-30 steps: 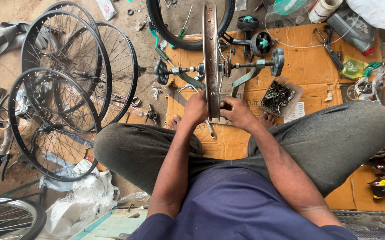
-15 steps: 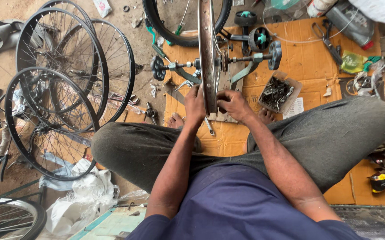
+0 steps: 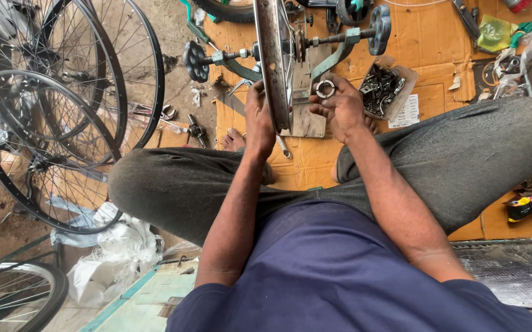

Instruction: The person is repairing a bicycle wheel by attaching a metal rim to the spokes. They use a wrench to tighten the nuts and ensure the rim is securely fastened. The person works methodically, adjusting the rim and tightening the nuts to complete the repair.

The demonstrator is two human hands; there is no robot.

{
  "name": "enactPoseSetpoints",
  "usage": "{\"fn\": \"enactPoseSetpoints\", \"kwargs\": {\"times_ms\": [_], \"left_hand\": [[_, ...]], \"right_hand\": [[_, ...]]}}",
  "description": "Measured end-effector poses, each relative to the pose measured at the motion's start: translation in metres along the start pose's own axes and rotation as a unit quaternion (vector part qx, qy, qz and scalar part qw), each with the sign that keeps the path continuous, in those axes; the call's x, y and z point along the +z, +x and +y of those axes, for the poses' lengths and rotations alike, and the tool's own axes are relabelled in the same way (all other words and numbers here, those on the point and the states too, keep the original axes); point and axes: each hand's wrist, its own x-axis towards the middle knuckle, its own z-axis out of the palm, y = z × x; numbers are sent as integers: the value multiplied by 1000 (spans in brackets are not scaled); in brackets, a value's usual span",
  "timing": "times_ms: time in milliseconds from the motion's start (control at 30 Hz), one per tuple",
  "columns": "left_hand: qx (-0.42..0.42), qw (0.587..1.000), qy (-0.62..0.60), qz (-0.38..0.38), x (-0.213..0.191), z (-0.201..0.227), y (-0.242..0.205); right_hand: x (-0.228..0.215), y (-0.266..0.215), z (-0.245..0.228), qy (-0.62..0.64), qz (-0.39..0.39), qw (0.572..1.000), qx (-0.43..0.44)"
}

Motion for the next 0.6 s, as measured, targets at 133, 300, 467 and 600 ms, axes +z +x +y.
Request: {"fn": "enactPoseSetpoints", "kwargs": {"times_ms": [133,300,467,600], "left_hand": [[-13,998,5,-63,-7,-4,7],[29,983,156,-87,-21,-1,13],[126,960,218,123,-21,34,39],[211,922,248,209,-7,98,84]], "right_hand": [[-3,17,12,-95,32,995,1],[1,66,23,-395,-31,904,-159],[-1,106,43,-643,-10,696,-319],[5,99,45,-571,30,753,-325]]}}
